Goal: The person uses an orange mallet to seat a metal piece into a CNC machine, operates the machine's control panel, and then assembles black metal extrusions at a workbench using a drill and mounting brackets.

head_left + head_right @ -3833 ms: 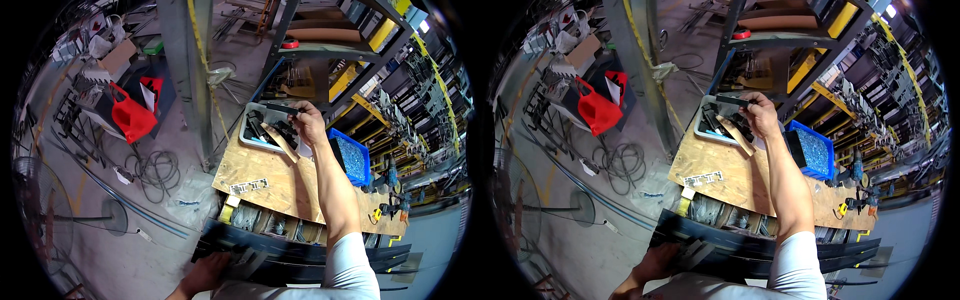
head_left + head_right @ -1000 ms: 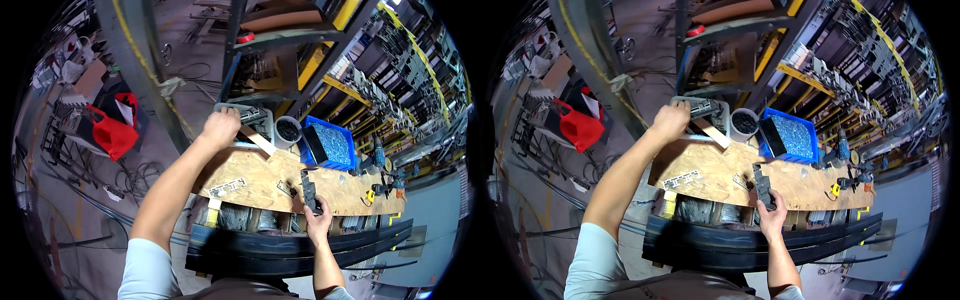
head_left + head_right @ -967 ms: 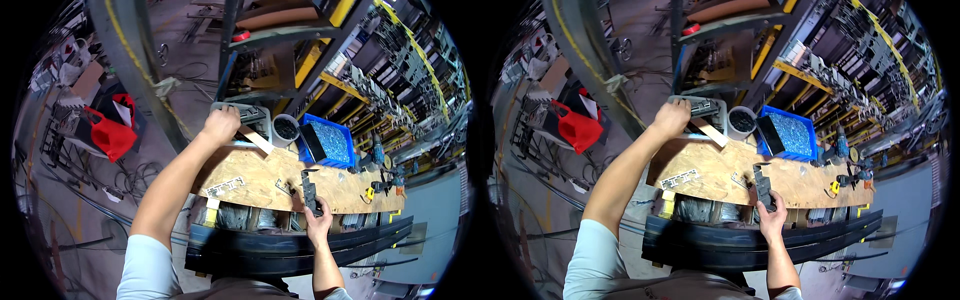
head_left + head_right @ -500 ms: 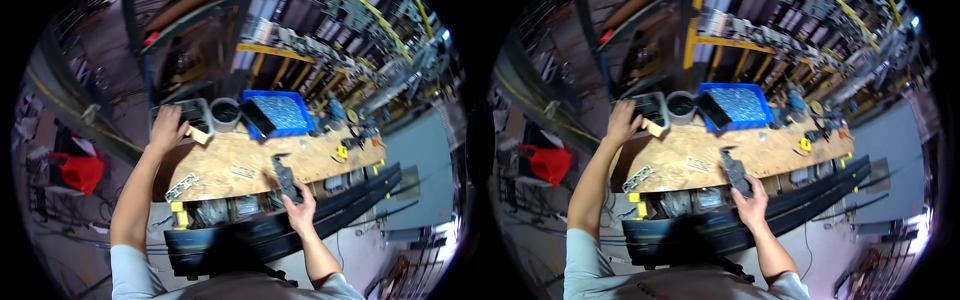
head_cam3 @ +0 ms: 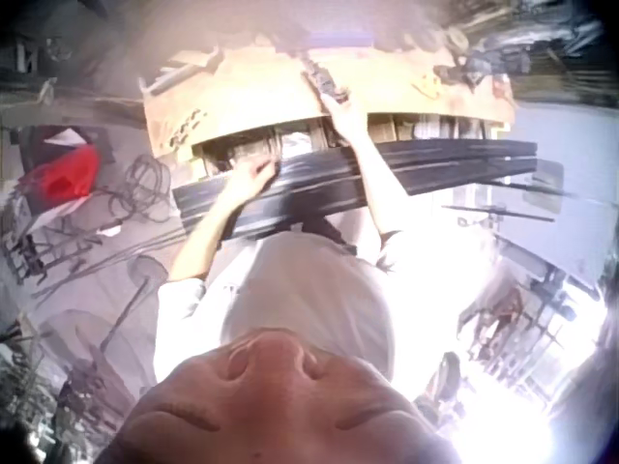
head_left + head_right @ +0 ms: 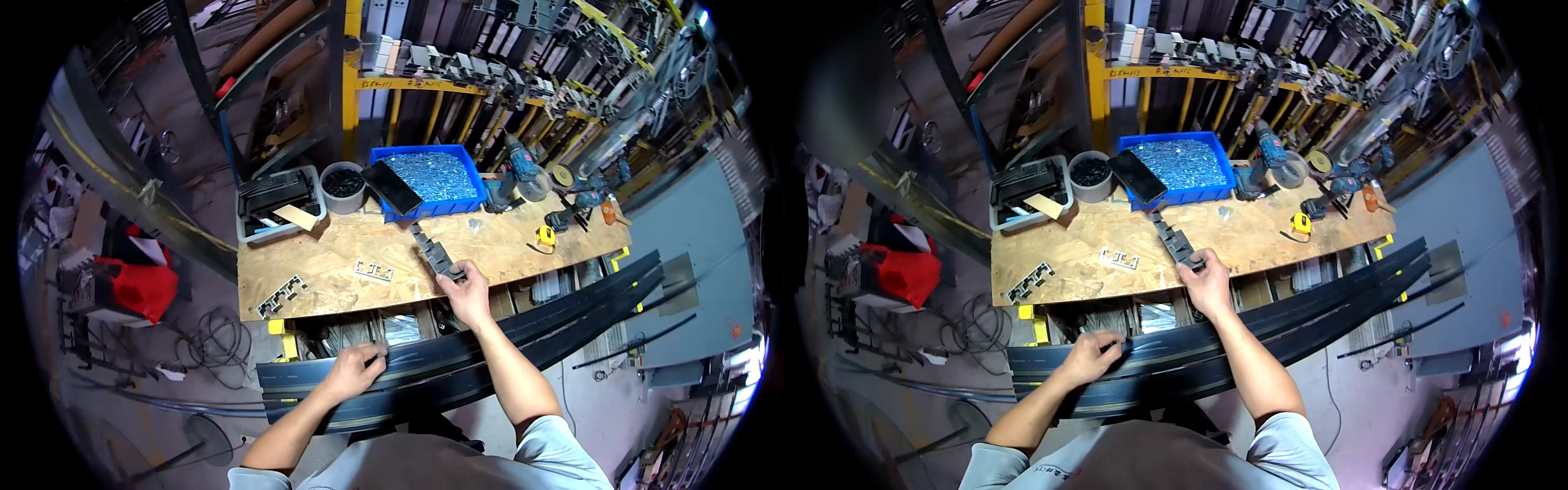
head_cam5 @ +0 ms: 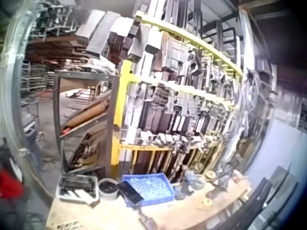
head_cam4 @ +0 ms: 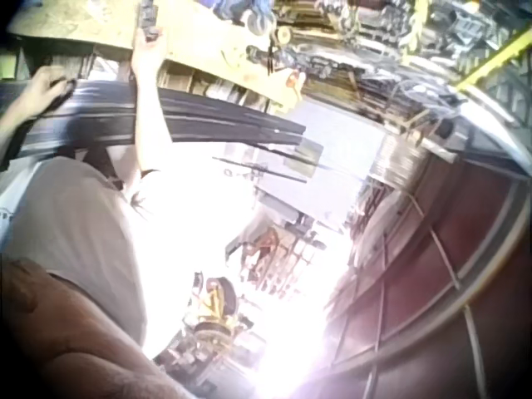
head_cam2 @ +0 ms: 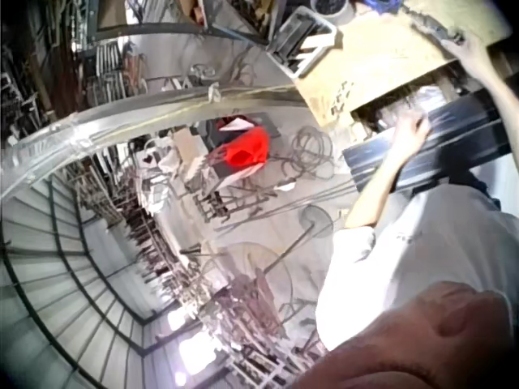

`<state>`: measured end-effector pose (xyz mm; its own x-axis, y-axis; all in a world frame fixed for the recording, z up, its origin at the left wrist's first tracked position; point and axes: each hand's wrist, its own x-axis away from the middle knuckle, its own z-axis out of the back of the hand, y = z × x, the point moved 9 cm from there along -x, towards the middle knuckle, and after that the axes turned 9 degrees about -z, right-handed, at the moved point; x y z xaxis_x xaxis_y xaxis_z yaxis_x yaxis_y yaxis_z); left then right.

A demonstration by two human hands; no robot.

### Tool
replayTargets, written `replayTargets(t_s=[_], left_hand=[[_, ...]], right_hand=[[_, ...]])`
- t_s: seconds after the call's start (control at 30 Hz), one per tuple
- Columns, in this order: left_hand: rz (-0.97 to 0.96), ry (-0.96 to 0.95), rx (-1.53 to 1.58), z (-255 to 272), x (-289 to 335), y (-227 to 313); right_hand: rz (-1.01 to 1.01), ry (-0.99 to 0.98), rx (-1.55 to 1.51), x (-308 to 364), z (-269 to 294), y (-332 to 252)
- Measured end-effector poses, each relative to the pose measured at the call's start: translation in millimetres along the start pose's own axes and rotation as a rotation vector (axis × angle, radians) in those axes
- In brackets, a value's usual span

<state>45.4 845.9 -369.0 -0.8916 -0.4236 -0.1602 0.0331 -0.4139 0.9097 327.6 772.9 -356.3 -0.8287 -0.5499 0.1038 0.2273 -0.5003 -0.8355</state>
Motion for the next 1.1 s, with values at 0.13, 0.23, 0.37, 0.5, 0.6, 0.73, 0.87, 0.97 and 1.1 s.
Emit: replayTargets(t_s=[0.13,0.23,0.37,0.5,0.6,0.73,0.87,0.97,1.1], left_hand=[[0.183,0.097,-0.03,-21,49,1],[0.231,0.202,-0.1,-31,89,4],[0.417,0.425,-0.156,-34,135,34],[0.539,0.657,-0.203,-55,182,50],[0.611,0.702,-0.227,-78,197,60],[0.601,0.74,-0.222,-97,188,80],[0.559,0.724,-0.272,-105,170,96],[0.538,0.736,-0.272,-109,165,107],[0.484,0.728,-0.263,-110,145,118]], right_hand=[[0.355,-0.133,0.205,-31,-48,-33],[0.385,-0.34,0.285,-50,-107,-52],[0.623,-0.165,0.301,-68,-151,-50],[0.422,0.034,0.285,-63,-121,-48],[0.403,0.05,0.191,-48,-105,-29],[0.454,-0.244,0.396,-22,-127,-20],[0.463,-0.328,0.396,-22,-126,-14],[0.411,-0.436,0.16,-10,-112,-19],[0.252,-0.678,-0.222,38,-51,-39]])
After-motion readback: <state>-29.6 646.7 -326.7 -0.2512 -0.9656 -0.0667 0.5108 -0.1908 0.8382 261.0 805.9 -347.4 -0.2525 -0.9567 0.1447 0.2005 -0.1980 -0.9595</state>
